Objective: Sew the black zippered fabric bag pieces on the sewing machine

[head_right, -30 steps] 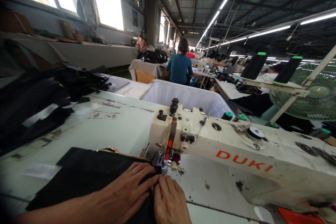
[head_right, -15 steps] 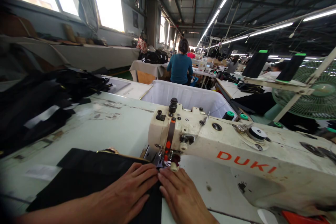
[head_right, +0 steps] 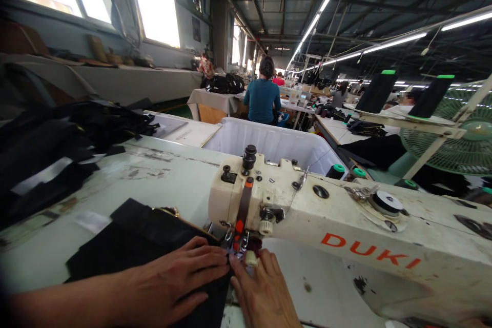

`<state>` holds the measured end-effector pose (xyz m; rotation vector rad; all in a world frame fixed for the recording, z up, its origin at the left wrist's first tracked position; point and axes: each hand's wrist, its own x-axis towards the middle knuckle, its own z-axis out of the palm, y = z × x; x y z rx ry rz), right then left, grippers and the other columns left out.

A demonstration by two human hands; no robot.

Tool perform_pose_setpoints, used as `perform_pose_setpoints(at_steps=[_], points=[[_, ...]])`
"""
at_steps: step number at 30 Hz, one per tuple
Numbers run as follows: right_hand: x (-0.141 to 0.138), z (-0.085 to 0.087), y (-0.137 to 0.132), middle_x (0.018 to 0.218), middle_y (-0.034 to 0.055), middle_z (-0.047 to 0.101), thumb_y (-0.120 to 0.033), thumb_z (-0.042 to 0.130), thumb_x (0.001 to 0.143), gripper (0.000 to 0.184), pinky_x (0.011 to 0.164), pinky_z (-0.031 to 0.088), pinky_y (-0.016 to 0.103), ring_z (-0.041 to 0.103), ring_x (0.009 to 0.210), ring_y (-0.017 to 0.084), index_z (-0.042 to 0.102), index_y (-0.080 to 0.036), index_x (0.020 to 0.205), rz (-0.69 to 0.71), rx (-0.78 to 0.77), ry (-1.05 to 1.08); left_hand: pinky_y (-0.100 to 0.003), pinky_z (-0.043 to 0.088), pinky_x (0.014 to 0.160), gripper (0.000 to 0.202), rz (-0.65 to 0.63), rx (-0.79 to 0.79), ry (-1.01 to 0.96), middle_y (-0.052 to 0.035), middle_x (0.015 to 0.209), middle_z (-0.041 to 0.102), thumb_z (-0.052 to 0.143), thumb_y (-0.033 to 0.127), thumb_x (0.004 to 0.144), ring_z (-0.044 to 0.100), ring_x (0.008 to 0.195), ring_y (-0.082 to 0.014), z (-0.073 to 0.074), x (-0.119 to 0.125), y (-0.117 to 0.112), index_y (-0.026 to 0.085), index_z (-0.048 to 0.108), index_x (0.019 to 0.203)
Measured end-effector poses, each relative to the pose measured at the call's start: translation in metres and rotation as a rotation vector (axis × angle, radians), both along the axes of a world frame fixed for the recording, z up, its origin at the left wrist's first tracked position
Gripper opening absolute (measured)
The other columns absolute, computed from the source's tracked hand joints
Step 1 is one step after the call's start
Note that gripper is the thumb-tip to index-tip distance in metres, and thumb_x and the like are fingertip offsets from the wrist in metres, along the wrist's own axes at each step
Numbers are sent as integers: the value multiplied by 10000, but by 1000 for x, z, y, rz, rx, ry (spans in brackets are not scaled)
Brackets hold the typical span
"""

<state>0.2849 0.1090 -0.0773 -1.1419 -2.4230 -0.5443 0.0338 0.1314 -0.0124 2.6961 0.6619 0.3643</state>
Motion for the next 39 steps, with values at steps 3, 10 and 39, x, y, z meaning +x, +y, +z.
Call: perform_pose_setpoints(at_steps=[3,10,39], points=[[5,-7,-1,1132,69,687,-321,403,993,357,781,569,426,680,951,272,553,-302,1317,11,16,-35,-428,332,1110,534,2,34,23,-107,1388,524,541,193,897,473,1292,-253,-3,-5,8,187,403,1412],[1,-6,-1,1121,71,691,-310,358,1011,371,807,555,424,687,947,258,537,-265,1332,-6,-24,-31,-434,337,1105,464,24,60,4,-111,1350,552,530,217,916,492,1266,-256,-11,4,14,181,449,1371],[-9,9,2,986,84,714,-282,279,1025,399,647,555,331,691,768,205,596,-180,1245,42,41,-22,-440,345,1091,484,24,65,-31,-120,1295,572,587,309,893,536,1198,-271,-15,4,15,177,471,1343]])
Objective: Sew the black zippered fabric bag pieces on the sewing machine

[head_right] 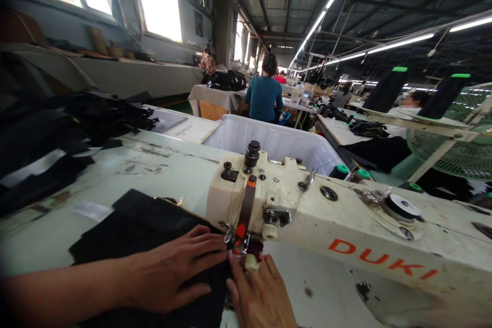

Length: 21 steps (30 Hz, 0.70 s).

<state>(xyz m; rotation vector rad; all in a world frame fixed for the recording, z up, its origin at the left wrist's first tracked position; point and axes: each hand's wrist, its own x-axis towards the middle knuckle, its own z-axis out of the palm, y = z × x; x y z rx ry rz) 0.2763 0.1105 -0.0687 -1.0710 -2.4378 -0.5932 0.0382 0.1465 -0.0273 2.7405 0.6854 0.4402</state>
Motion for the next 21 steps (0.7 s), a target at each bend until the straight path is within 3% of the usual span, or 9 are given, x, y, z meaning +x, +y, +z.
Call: perform_pose_setpoints(at_steps=[10,21], points=[[7,-11,0,1081,91,705,-299,320,1020,395,671,586,304,706,847,210,554,-163,1306,-9,-38,-45,-424,379,1075,491,40,19,-38,-127,1291,570,597,301,884,525,1206,-279,-3,7,-1,162,481,1340],[2,-6,2,946,73,727,-313,235,1038,441,553,548,252,701,708,172,612,-162,1209,12,13,6,-418,403,1062,546,-37,-15,-50,-128,1282,560,627,298,841,511,1191,-287,-3,1,6,156,474,1345]])
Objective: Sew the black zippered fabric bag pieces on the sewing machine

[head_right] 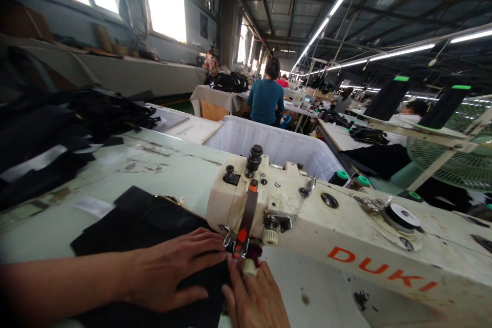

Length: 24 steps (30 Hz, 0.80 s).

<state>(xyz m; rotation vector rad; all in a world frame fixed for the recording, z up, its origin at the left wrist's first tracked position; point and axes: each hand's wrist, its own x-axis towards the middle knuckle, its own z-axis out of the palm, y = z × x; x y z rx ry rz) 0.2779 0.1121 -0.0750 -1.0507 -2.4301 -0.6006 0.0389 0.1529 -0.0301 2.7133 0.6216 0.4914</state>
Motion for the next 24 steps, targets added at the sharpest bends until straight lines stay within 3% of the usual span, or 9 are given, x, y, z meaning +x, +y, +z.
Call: perform_pose_setpoints(at_steps=[4,12,20,24], points=[[-1,-1,2,903,76,736,-300,230,1035,457,524,543,257,711,713,186,653,-150,1123,9,85,1,-431,390,1068,557,-2,-20,3,-133,1251,575,643,297,830,530,1169,-289,1,1,0,146,476,1339],[5,-11,4,949,99,726,-311,249,1031,445,582,568,241,715,773,188,599,-137,1243,10,17,-77,-442,377,1081,563,1,-23,-28,-136,1286,569,661,302,817,532,1189,-297,2,1,2,160,482,1331],[3,1,-1,962,115,721,-307,311,1019,399,591,584,295,712,739,212,645,-157,1176,2,2,14,-461,404,1066,595,13,24,-12,-165,1326,555,653,328,827,528,1221,-314,-1,-1,-1,141,459,1358],[1,9,-7,949,116,716,-281,371,1002,339,685,586,384,699,805,253,671,-167,1112,-29,-50,157,-423,387,1097,428,69,47,66,-164,1324,561,581,257,896,495,1271,-282,-2,5,-8,115,507,1293]])
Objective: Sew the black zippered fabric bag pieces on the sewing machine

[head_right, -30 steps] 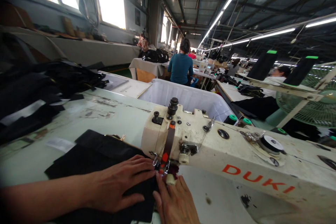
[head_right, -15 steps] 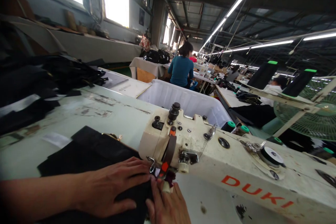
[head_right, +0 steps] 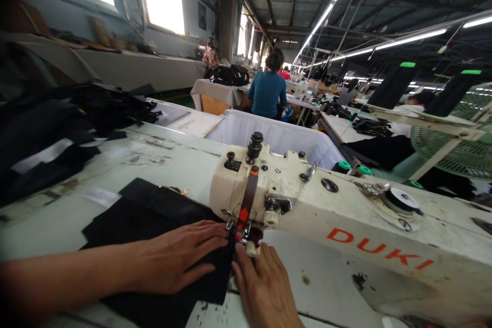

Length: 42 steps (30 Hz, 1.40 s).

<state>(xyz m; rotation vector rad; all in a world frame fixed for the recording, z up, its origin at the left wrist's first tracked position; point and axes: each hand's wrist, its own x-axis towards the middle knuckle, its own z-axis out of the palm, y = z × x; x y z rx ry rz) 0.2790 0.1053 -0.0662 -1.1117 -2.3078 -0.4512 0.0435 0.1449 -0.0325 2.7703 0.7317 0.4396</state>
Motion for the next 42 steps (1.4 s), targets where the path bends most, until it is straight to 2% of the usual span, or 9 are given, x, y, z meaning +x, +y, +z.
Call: perform_pose_setpoints(at_steps=[4,8,12,17,21,26,31,36,42], points=[[-3,7,-4,963,70,729,-247,437,990,266,767,562,377,686,827,227,691,-177,1032,91,-16,82,-383,410,1088,242,28,114,-77,-123,1179,644,489,149,942,563,1187,-234,-6,9,-3,114,587,1161],[-5,5,-6,1007,44,738,-235,453,992,247,849,535,368,681,900,214,689,-173,1033,193,-17,73,-361,467,1031,209,7,213,-143,-101,1061,676,446,106,954,619,1072,-207,-15,15,-1,119,617,1074],[-6,4,-6,973,54,741,-224,475,982,235,827,543,357,679,885,217,693,-147,1022,215,-37,87,-348,510,966,198,17,254,-164,-84,985,694,443,110,957,662,956,-191,-21,18,-1,133,630,1019],[-7,7,-6,971,58,737,-200,482,975,217,809,549,335,672,866,206,688,-138,1010,232,-44,74,-338,507,969,168,24,321,-242,-65,1020,707,491,104,937,670,966,-183,-26,21,-2,142,633,1021],[-6,10,-7,976,63,731,-185,464,978,227,800,555,339,668,882,211,681,-129,1010,243,-52,55,-326,490,987,165,-4,294,-240,-50,1040,710,500,120,952,661,1002,-172,-27,18,0,145,635,1043],[-6,13,-8,1021,66,723,-177,464,975,228,829,553,345,665,928,215,667,-135,1070,234,-91,-24,-358,463,1009,235,-59,164,-161,-91,1132,679,482,144,964,629,1063,-195,-18,10,2,148,623,1153],[-3,18,-7,932,49,729,-176,506,945,187,815,558,352,674,845,196,686,-176,995,173,-106,87,-376,445,1008,254,-37,58,-158,-92,1132,652,494,186,956,597,1072,-207,-12,8,0,175,625,1172],[0,12,-5,1117,107,682,-61,422,879,434,817,569,401,654,939,241,575,-146,1276,129,-196,-17,-376,380,1075,192,-27,-13,-161,-95,1175,604,546,195,921,563,1111,-207,-7,8,-4,162,648,1080],[0,6,0,1160,79,683,-58,414,830,459,814,573,412,650,995,254,615,-166,1228,92,-136,-95,-377,381,1081,247,-108,-31,-110,-101,1233,585,575,201,901,549,1158,-225,1,-2,7,188,628,1143]])
